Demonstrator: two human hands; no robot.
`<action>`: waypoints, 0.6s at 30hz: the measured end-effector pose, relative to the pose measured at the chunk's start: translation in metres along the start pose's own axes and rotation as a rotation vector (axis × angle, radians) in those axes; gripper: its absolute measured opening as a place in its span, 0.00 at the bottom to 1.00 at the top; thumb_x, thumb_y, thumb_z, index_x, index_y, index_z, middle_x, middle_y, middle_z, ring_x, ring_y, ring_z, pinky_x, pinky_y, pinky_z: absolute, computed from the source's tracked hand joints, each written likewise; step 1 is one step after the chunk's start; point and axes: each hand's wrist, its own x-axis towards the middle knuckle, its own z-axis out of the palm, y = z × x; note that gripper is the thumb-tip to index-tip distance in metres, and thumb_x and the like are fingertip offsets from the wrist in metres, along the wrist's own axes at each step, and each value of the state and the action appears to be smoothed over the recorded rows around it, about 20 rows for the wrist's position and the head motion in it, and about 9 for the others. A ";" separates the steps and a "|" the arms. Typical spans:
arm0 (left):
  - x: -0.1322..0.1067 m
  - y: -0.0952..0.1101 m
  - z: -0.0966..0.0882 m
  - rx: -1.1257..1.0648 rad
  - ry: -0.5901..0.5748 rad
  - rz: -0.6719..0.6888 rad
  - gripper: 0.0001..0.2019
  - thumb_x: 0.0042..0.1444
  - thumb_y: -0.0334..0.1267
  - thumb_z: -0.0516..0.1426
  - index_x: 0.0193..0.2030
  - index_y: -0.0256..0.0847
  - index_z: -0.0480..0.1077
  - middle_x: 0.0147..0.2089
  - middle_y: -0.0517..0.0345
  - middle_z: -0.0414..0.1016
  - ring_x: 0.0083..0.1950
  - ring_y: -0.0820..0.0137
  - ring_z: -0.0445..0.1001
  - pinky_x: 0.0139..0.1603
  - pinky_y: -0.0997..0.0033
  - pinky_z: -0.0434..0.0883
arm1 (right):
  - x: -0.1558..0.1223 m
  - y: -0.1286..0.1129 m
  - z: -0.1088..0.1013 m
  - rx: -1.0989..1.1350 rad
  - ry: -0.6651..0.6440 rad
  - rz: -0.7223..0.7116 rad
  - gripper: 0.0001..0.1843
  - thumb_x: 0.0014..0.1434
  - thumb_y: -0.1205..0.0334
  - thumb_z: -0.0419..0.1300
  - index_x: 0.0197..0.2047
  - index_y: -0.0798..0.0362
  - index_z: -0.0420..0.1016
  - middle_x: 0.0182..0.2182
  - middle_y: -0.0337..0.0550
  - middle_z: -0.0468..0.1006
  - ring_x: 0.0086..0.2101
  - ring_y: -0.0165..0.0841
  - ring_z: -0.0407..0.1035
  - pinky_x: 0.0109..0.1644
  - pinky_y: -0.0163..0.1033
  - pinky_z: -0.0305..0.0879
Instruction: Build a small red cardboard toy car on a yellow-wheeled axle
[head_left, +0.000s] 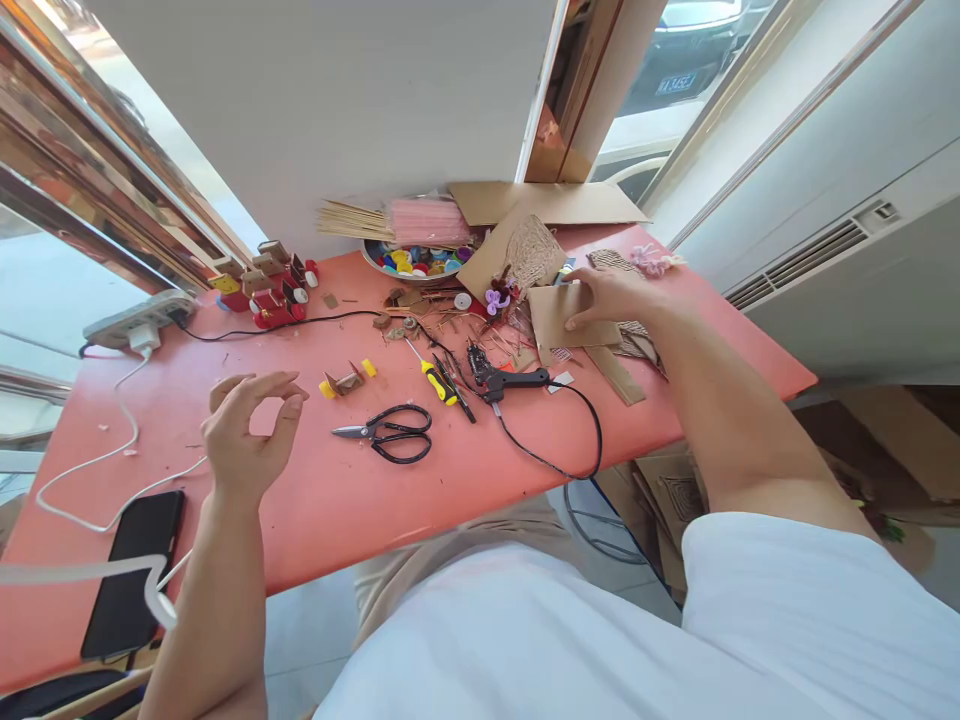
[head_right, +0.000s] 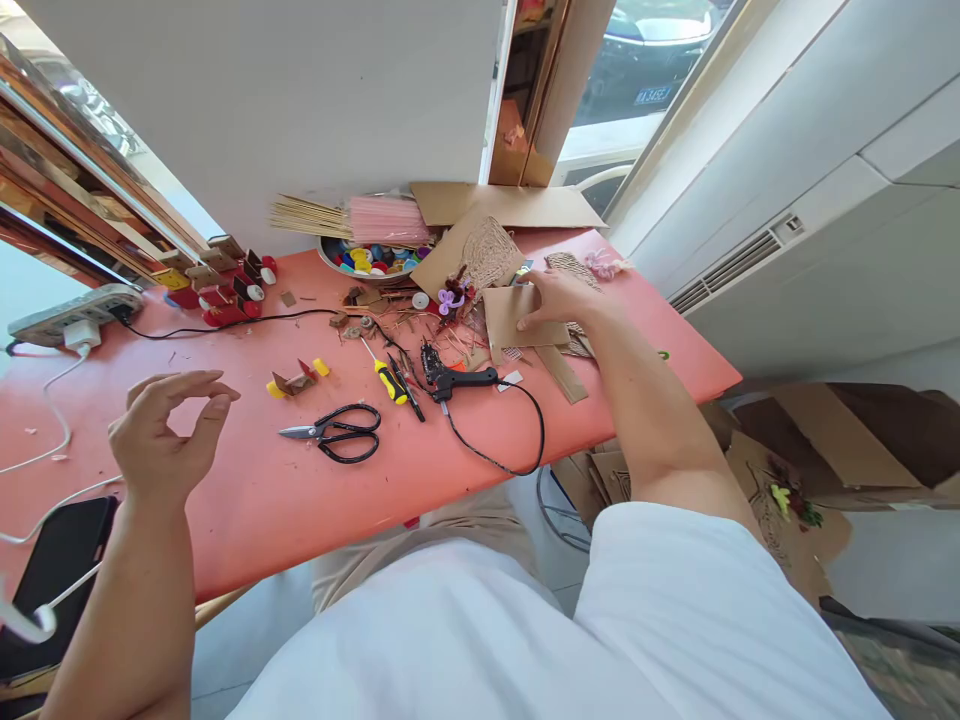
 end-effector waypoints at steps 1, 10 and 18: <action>0.000 0.002 0.001 0.000 0.003 -0.011 0.05 0.64 0.38 0.61 0.44 0.53 0.79 0.31 0.63 0.87 0.32 0.62 0.82 0.50 0.53 0.74 | -0.001 -0.006 -0.003 -0.004 -0.026 0.040 0.35 0.48 0.54 0.79 0.59 0.53 0.80 0.47 0.54 0.81 0.48 0.52 0.74 0.47 0.46 0.68; -0.005 0.012 0.005 -0.083 -0.010 -0.071 0.08 0.64 0.46 0.62 0.36 0.52 0.82 0.30 0.59 0.86 0.32 0.62 0.82 0.54 0.53 0.74 | -0.049 -0.055 -0.092 0.227 0.258 0.329 0.14 0.63 0.67 0.67 0.28 0.50 0.69 0.27 0.40 0.70 0.31 0.32 0.61 0.40 0.45 0.60; 0.026 0.037 0.044 -0.710 -0.143 -0.471 0.32 0.49 0.73 0.67 0.41 0.45 0.84 0.35 0.50 0.86 0.33 0.65 0.81 0.37 0.66 0.77 | -0.036 -0.133 -0.068 0.425 0.222 -0.253 0.05 0.59 0.62 0.70 0.39 0.52 0.82 0.34 0.41 0.79 0.36 0.36 0.71 0.44 0.45 0.67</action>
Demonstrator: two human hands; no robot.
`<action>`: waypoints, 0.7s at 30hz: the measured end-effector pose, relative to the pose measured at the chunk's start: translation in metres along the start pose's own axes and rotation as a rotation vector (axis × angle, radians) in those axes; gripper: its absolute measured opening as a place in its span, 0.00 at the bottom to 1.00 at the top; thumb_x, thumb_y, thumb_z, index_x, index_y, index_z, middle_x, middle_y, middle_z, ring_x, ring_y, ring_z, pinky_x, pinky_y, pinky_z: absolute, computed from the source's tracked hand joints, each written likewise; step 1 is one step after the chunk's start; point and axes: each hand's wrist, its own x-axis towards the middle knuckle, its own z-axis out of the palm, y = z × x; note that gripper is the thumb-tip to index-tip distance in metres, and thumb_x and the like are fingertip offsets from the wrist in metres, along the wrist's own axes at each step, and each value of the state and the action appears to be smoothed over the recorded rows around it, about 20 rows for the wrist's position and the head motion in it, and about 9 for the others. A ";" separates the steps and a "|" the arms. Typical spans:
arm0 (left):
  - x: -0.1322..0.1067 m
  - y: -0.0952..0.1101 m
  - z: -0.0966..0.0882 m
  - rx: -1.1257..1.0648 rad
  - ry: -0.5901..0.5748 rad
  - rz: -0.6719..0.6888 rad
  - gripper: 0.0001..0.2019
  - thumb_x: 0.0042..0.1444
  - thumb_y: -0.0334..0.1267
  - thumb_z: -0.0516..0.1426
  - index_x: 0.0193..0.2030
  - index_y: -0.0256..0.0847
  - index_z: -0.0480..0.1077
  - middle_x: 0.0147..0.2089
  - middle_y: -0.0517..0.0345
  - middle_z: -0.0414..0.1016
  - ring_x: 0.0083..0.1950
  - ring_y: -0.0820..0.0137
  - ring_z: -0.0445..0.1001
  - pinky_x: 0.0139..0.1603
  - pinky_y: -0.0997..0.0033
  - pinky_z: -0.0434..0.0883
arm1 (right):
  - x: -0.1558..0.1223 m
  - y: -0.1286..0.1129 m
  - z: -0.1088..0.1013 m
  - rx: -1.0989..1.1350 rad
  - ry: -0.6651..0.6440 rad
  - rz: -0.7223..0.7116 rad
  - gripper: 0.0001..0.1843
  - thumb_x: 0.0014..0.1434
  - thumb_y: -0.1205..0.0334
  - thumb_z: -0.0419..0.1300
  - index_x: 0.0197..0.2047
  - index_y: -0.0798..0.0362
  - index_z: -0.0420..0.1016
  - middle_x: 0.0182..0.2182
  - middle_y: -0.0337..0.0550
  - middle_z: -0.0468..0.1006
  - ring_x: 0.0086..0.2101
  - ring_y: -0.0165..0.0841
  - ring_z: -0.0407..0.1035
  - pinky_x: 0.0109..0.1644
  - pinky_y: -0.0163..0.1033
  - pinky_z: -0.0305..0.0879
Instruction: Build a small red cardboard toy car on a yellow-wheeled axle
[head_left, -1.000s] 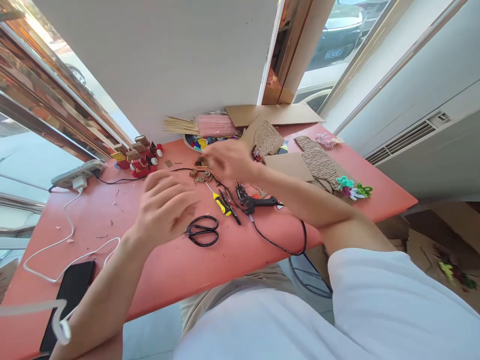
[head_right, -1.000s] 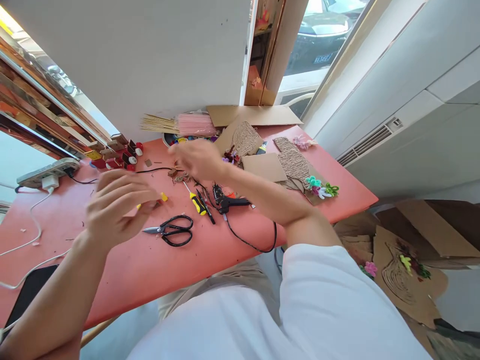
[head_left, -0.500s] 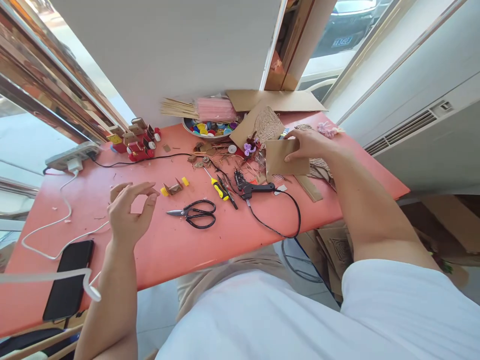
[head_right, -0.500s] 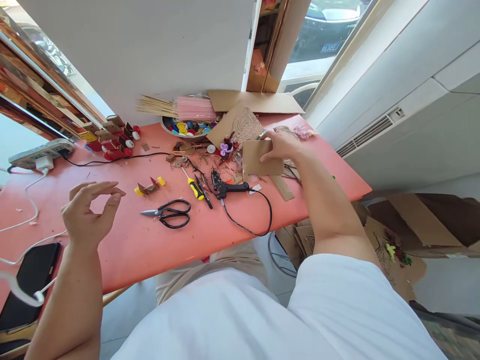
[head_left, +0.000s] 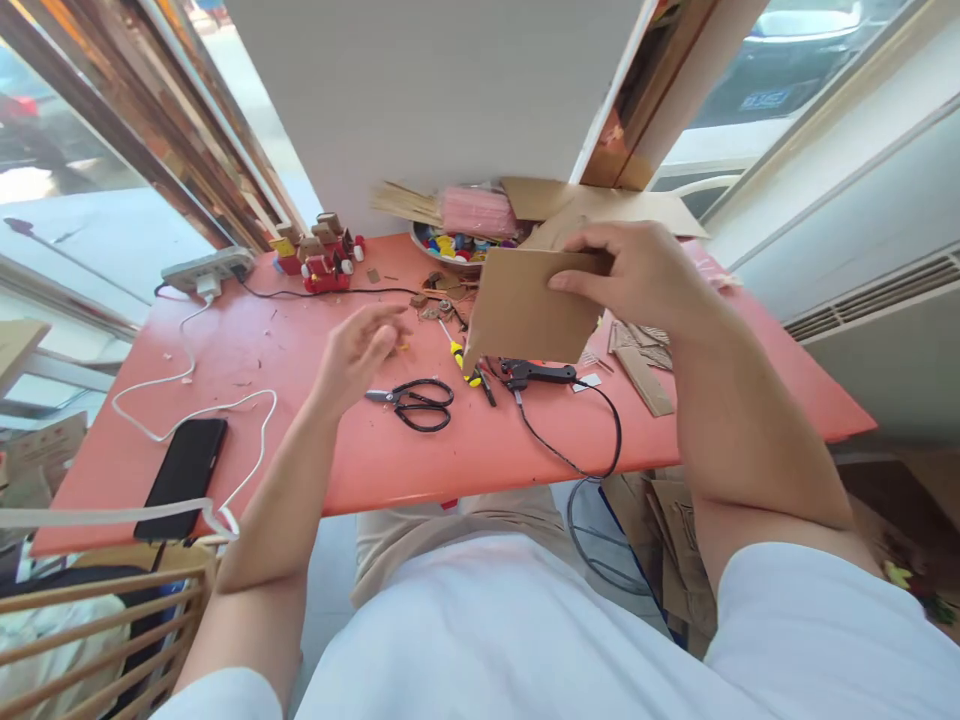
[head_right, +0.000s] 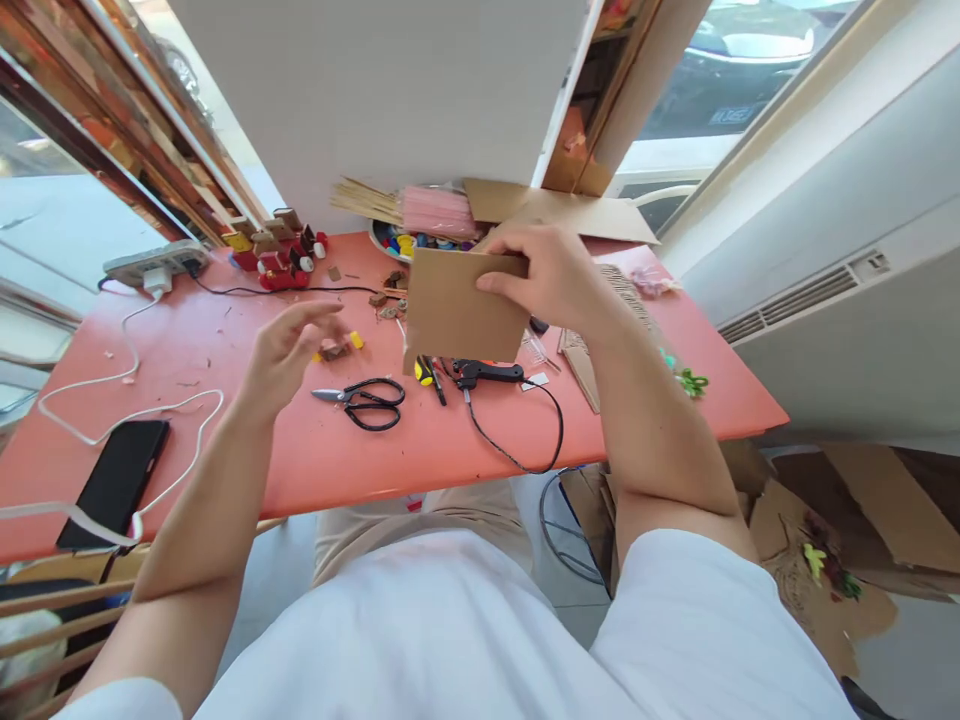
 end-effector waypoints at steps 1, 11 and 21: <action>0.003 0.000 0.006 -0.073 -0.057 -0.048 0.33 0.44 0.73 0.69 0.40 0.44 0.84 0.35 0.50 0.85 0.32 0.66 0.80 0.35 0.68 0.76 | 0.007 -0.007 0.013 0.016 -0.032 -0.087 0.07 0.59 0.60 0.70 0.41 0.52 0.82 0.36 0.42 0.81 0.38 0.37 0.72 0.45 0.45 0.68; 0.006 -0.036 -0.024 -0.499 0.459 -0.274 0.15 0.44 0.47 0.78 0.29 0.43 0.80 0.28 0.63 0.82 0.31 0.71 0.83 0.31 0.78 0.77 | -0.009 -0.055 0.102 -0.166 0.033 -0.363 0.16 0.72 0.62 0.56 0.59 0.52 0.76 0.56 0.58 0.80 0.58 0.51 0.72 0.63 0.57 0.69; 0.023 -0.036 -0.044 -0.783 0.793 -0.429 0.12 0.59 0.29 0.63 0.26 0.43 0.70 0.21 0.67 0.75 0.21 0.80 0.74 0.20 0.84 0.65 | -0.068 -0.072 0.164 -0.328 -0.489 -0.193 0.10 0.65 0.68 0.67 0.50 0.57 0.78 0.47 0.59 0.85 0.48 0.48 0.81 0.52 0.47 0.76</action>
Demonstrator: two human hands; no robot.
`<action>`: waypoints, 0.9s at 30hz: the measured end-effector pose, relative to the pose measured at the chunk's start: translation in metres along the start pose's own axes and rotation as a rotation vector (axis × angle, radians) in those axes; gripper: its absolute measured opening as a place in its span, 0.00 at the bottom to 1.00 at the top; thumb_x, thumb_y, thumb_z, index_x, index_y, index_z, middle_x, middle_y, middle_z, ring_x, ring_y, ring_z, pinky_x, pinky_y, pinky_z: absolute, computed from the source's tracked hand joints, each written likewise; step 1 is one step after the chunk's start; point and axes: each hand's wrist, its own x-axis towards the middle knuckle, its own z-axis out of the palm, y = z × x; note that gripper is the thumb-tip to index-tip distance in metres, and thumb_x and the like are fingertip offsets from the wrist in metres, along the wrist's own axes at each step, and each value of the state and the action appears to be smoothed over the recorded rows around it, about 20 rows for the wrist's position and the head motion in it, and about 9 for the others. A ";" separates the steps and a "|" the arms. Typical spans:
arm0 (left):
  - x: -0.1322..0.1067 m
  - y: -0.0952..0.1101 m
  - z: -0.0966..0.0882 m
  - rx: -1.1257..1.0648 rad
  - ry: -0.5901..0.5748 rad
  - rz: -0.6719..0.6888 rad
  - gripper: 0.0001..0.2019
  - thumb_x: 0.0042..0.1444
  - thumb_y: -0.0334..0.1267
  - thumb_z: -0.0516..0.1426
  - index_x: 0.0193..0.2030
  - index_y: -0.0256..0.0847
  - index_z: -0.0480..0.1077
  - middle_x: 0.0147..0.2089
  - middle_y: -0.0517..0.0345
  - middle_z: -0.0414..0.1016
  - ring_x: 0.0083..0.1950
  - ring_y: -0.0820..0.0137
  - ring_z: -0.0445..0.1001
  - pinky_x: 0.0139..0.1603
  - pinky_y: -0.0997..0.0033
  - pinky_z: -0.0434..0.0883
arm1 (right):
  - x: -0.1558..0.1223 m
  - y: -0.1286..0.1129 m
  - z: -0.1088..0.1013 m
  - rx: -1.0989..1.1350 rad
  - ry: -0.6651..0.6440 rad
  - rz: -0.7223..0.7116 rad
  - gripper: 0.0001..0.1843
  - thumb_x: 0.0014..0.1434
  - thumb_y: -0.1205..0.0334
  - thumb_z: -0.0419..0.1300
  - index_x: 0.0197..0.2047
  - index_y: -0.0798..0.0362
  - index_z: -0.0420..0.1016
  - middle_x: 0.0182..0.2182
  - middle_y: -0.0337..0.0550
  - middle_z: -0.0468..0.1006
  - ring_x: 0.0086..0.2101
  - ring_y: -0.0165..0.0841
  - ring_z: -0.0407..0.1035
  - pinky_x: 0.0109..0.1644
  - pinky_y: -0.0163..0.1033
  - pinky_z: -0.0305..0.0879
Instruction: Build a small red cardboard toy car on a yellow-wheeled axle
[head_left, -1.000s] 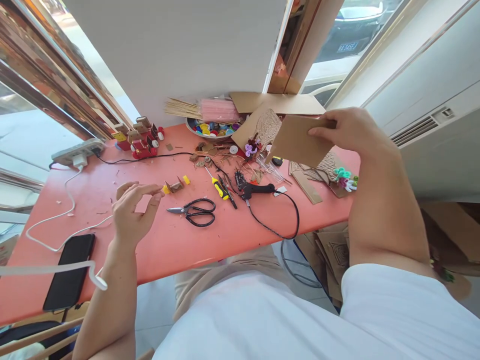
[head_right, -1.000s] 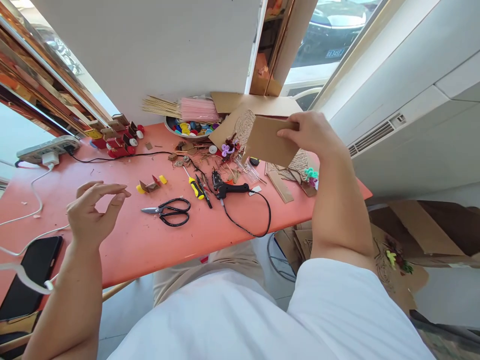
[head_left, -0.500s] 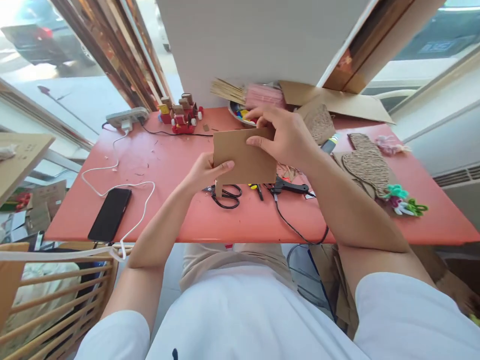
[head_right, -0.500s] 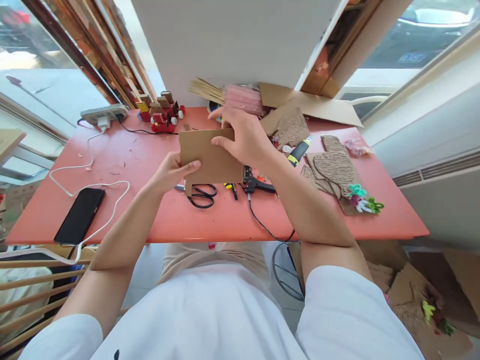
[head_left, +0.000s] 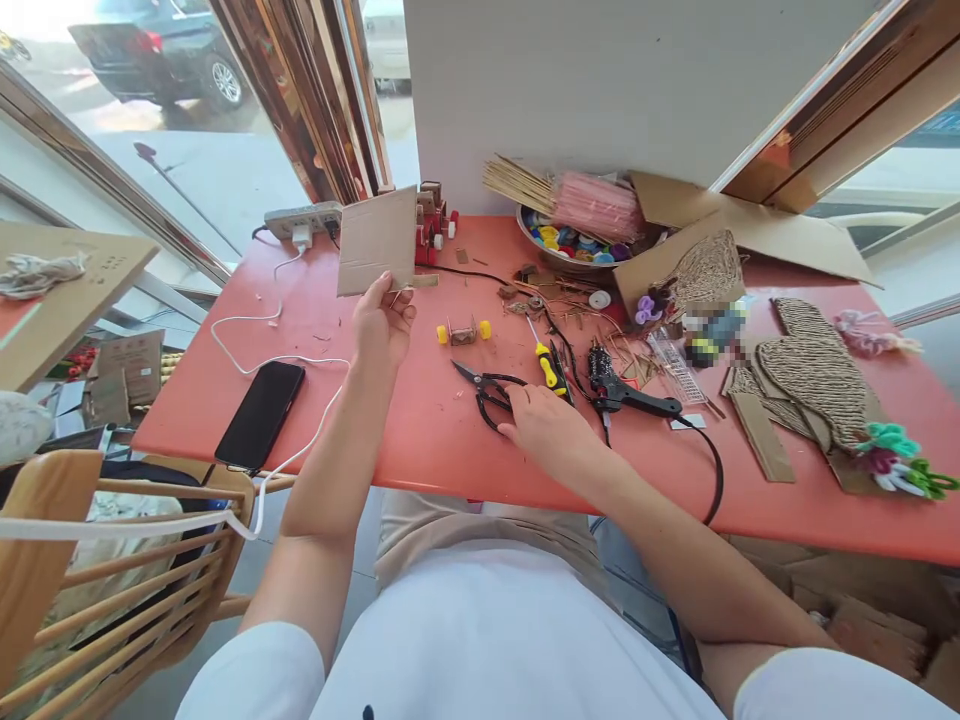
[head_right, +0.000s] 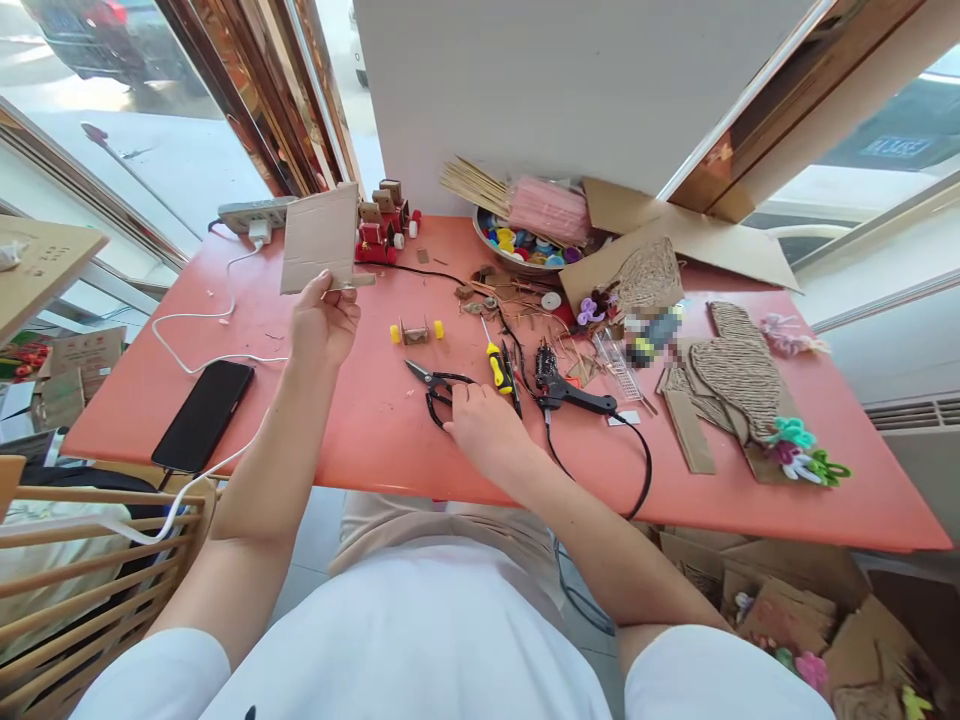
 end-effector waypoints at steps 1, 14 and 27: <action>0.001 -0.004 0.002 0.008 0.002 0.008 0.12 0.58 0.29 0.64 0.26 0.43 0.71 0.22 0.66 0.75 0.22 0.79 0.75 0.21 0.83 0.66 | 0.001 0.003 -0.002 0.054 -0.019 0.038 0.09 0.64 0.67 0.68 0.48 0.56 0.77 0.46 0.59 0.86 0.47 0.49 0.81 0.50 0.47 0.76; -0.044 -0.032 0.000 0.003 0.085 0.015 0.10 0.48 0.27 0.70 0.24 0.42 0.76 0.24 0.66 0.79 0.25 0.78 0.79 0.26 0.82 0.74 | -0.023 0.023 -0.016 1.341 -0.138 0.186 0.13 0.55 0.51 0.65 0.34 0.46 0.65 0.22 0.35 0.75 0.24 0.34 0.71 0.29 0.39 0.66; -0.087 -0.064 0.030 0.014 -0.046 0.066 0.16 0.31 0.38 0.76 0.26 0.42 0.76 0.26 0.65 0.79 0.26 0.75 0.79 0.28 0.77 0.75 | -0.029 -0.004 -0.007 1.292 0.114 0.078 0.20 0.57 0.40 0.62 0.40 0.46 0.65 0.31 0.37 0.68 0.30 0.34 0.64 0.33 0.41 0.63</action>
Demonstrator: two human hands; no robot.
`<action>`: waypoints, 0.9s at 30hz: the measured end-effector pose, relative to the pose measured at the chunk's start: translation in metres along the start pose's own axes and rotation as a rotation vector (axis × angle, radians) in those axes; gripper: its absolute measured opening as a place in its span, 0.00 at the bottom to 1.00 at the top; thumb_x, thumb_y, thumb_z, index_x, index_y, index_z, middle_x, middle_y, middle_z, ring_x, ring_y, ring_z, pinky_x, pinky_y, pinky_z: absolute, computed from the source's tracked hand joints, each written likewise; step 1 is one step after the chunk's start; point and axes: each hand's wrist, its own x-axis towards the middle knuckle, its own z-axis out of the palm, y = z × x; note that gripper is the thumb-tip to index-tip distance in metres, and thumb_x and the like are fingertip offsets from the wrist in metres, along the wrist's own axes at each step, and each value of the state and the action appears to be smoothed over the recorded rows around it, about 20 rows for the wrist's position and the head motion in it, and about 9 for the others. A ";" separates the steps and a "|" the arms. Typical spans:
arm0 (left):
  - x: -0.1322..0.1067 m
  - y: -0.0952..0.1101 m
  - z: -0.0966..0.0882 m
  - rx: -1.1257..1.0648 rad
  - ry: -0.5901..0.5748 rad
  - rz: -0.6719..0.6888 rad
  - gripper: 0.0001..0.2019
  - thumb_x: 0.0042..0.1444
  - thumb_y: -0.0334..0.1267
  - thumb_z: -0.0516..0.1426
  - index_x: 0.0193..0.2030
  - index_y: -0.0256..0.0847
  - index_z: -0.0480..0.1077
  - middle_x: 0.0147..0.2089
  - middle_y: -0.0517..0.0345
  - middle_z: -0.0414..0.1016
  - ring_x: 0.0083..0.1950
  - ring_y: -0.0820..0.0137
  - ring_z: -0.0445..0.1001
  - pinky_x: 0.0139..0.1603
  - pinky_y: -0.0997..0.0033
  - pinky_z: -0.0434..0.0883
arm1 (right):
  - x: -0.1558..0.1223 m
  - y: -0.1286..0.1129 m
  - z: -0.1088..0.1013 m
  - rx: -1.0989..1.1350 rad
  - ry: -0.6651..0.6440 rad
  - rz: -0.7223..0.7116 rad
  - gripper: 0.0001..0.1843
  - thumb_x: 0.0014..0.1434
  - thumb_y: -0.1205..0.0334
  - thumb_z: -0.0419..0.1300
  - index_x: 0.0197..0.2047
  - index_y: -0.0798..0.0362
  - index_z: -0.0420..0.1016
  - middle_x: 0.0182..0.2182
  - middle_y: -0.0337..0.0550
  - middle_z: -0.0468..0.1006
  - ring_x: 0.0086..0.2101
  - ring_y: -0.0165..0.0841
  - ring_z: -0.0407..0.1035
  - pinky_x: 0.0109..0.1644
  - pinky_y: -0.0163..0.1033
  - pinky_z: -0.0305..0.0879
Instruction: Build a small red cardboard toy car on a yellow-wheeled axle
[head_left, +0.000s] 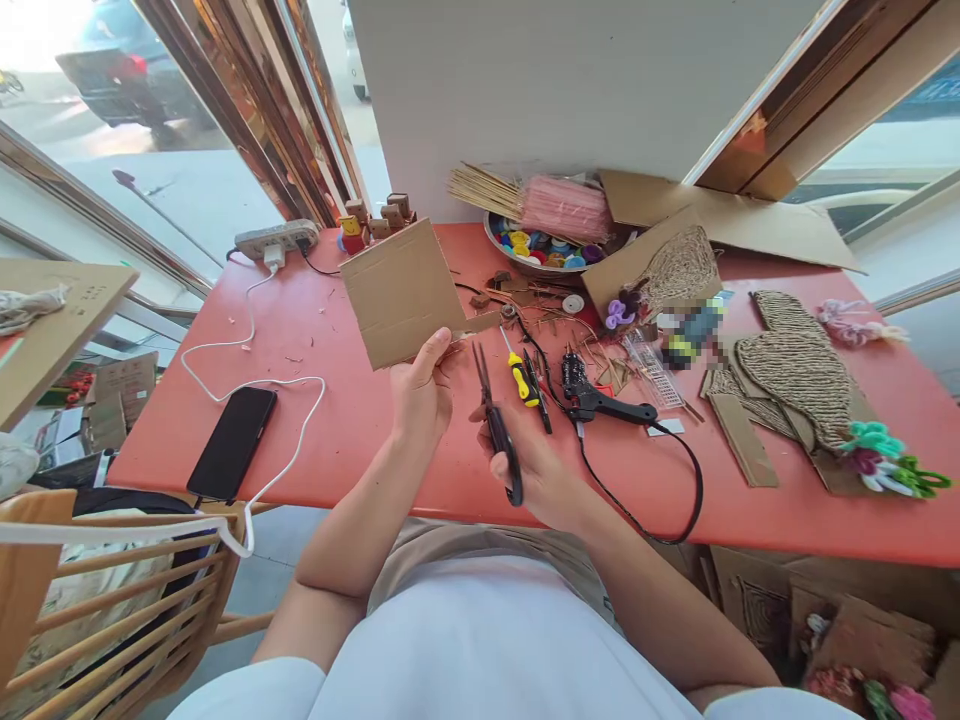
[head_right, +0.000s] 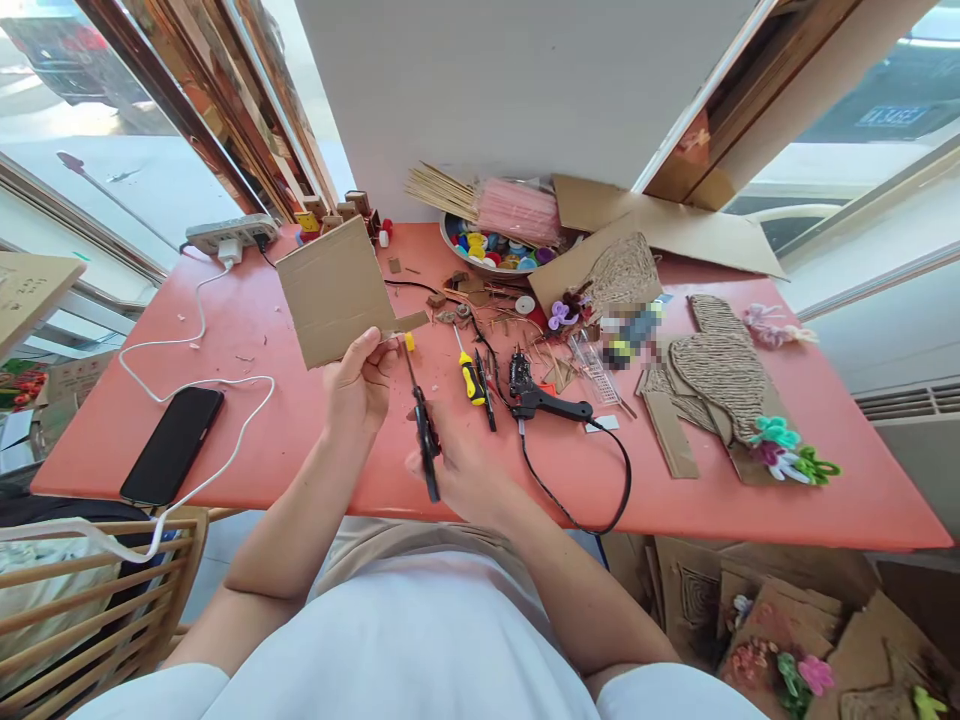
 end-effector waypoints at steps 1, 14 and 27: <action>-0.003 -0.002 0.001 0.017 -0.014 0.011 0.16 0.31 0.38 0.76 0.27 0.42 0.76 0.26 0.66 0.79 0.26 0.76 0.78 0.28 0.77 0.75 | 0.000 0.000 -0.001 -0.042 0.009 -0.001 0.19 0.57 0.40 0.62 0.39 0.46 0.65 0.30 0.36 0.66 0.30 0.34 0.63 0.33 0.41 0.63; -0.024 -0.005 0.011 0.093 -0.102 0.022 0.17 0.31 0.38 0.75 0.25 0.43 0.73 0.29 0.64 0.79 0.31 0.74 0.79 0.34 0.75 0.78 | 0.009 -0.010 -0.013 -0.149 0.091 -0.033 0.21 0.57 0.38 0.61 0.37 0.45 0.60 0.26 0.34 0.67 0.27 0.34 0.62 0.33 0.41 0.57; -0.026 -0.009 0.013 0.136 -0.116 0.039 0.18 0.33 0.41 0.77 0.29 0.43 0.76 0.30 0.63 0.80 0.32 0.71 0.80 0.35 0.71 0.79 | 0.006 -0.006 -0.012 -0.091 0.168 -0.032 0.26 0.62 0.29 0.57 0.34 0.44 0.60 0.23 0.34 0.62 0.25 0.34 0.58 0.28 0.39 0.51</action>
